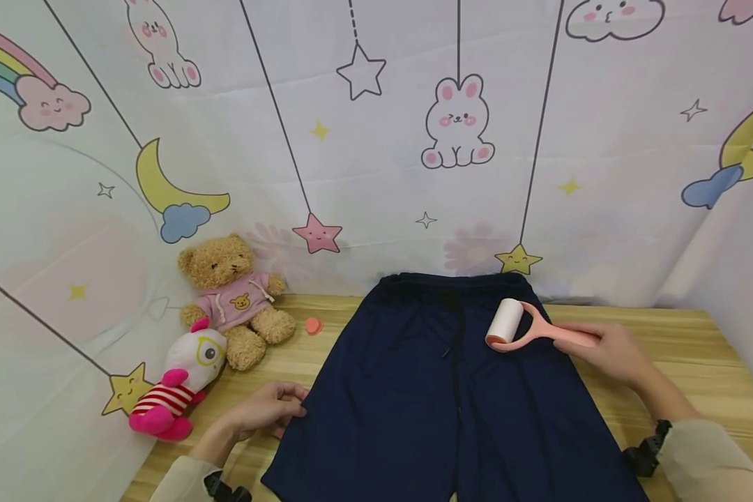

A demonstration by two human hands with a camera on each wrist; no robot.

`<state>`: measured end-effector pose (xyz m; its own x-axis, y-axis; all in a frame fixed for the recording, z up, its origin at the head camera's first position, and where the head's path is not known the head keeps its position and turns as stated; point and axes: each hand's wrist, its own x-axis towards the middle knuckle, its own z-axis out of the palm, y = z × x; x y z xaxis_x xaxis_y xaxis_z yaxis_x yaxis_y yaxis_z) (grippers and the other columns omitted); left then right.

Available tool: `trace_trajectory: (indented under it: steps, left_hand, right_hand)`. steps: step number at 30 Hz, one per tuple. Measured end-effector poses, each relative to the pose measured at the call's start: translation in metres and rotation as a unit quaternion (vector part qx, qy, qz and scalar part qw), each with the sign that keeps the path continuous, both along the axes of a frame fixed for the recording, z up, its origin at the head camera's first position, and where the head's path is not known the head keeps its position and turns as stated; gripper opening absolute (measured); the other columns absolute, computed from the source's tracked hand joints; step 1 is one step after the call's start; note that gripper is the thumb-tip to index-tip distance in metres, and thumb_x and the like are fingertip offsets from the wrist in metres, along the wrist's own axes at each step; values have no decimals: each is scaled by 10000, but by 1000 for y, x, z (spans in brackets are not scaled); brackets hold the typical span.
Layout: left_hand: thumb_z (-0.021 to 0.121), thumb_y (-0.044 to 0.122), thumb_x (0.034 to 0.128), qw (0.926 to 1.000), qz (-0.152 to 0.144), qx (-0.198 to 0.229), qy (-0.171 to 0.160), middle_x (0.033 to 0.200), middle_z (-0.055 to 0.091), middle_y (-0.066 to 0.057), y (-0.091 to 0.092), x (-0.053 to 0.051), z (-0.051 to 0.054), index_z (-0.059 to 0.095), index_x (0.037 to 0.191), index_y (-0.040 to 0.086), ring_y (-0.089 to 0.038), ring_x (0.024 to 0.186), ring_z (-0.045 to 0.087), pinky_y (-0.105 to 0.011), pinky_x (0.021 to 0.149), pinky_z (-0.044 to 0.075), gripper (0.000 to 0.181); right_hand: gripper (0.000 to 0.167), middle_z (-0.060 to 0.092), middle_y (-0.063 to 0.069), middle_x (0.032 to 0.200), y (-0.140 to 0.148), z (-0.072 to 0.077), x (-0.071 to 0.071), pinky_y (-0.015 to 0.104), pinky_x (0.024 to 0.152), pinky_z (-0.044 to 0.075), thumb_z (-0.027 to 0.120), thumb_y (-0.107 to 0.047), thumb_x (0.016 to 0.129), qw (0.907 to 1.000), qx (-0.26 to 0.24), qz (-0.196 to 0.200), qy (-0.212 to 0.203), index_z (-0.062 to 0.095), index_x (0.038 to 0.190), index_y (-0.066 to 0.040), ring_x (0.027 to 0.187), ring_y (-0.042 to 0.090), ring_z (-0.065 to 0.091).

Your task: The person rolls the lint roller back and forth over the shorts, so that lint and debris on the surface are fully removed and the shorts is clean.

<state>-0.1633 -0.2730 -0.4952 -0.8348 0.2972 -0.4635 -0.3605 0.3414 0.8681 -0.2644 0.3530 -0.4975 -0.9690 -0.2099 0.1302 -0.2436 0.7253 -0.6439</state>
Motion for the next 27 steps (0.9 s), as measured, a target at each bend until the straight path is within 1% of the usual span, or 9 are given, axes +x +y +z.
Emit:
trace_trajectory:
  steps: [4,7,10,15,19,22,27]
  left_hand:
    - [675,48,947,10000,-5,28,10,965,718,-113,0,0,0,633,1228,-33,-232,784,734,-353,614,602,296]
    - [672,50,949,10000,-7,52,10,970,720,-113,-1,0,-1,634,1226,-33,-233,787,735,-354,615,603,292]
    - [674,52,949,10000,-6,63,10,973,719,-115,-1,0,-1,634,1228,-33,-231,785,734,-350,612,601,295]
    - [679,51,946,10000,-1,63,8,968,719,-114,0,-1,-1,633,1229,-35,-229,780,732,-344,604,598,299]
    - [685,52,944,10000,-3,22,17,952,717,-107,0,-1,-2,636,1223,-29,-225,775,729,-340,600,595,294]
    - [686,55,945,10000,3,10,7,942,715,-104,0,-1,-2,634,1223,-28,-221,773,727,-339,600,593,295]
    - [685,52,945,10000,28,32,-1,936,713,-107,0,-1,-1,625,1231,-35,-226,778,729,-341,605,596,305]
  right_hand:
    - [569,678,256,1271,-12,2,-5,292,704,541,769,-407,947,9999,-44,112,-16,672,1378,-49,920,21,655]
    - [558,669,253,1290,-21,2,-8,301,722,544,767,-417,946,9998,-35,189,-8,679,1380,-76,967,142,677]
    - [541,664,248,1302,-29,2,-11,313,733,547,767,-424,944,9996,-42,277,-5,690,1371,-101,991,218,679]
    - [536,669,238,1286,-42,0,-16,330,711,549,755,-435,951,9989,-160,424,-126,690,1373,-111,955,232,676]
    - [535,675,221,1266,-50,-1,-18,344,700,544,754,-449,949,9986,-237,423,-215,695,1367,-121,935,243,662]
    - [525,680,214,1251,-54,0,-19,340,689,534,758,-445,946,9986,-246,412,-199,703,1357,-123,921,237,653]
    - [506,684,224,1235,-57,1,-18,327,657,523,765,-395,952,9981,-317,496,-154,699,1358,-100,887,214,645]
